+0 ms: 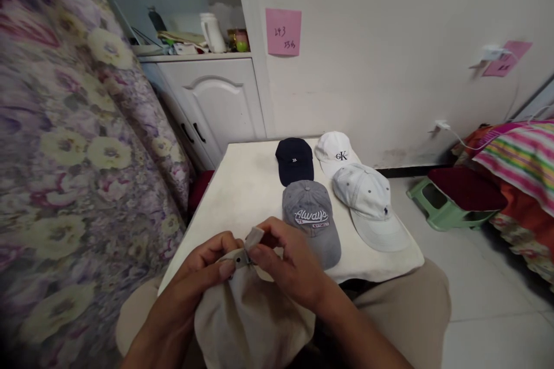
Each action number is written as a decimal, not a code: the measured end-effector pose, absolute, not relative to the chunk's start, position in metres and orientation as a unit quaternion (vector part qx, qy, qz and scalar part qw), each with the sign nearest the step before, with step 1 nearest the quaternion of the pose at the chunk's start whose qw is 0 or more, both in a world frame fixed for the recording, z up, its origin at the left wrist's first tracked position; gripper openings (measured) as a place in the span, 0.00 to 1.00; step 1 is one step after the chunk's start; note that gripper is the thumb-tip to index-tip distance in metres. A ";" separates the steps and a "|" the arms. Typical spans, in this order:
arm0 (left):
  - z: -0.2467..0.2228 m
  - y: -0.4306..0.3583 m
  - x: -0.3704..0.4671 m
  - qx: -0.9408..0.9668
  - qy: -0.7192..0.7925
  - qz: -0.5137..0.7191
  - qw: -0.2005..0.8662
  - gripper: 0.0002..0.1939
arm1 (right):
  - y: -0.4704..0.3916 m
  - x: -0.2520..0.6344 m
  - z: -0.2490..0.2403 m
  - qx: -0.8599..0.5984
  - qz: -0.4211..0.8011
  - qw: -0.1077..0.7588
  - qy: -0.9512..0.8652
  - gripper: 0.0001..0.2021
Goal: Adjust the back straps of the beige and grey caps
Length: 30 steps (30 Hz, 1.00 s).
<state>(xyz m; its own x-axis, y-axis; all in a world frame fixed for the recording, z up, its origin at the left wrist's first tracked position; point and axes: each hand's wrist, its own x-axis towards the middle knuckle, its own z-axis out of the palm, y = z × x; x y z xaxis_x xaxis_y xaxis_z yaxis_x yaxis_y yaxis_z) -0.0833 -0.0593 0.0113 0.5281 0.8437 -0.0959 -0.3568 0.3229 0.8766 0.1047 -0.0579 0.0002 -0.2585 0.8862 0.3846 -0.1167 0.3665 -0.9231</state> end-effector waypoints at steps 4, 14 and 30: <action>0.015 -0.059 -0.084 0.412 0.283 0.397 0.770 0.09 | -0.056 0.109 -0.001 -0.278 0.509 0.500 -0.644 0.13; 0.018 -0.065 -0.079 0.409 0.292 0.415 0.759 0.10 | -0.047 0.112 -0.019 -0.288 0.631 0.458 -0.555 0.11; 0.022 -0.059 -0.085 0.457 0.277 0.444 0.719 0.10 | -0.030 0.123 -0.043 -0.257 0.699 0.559 -0.364 0.15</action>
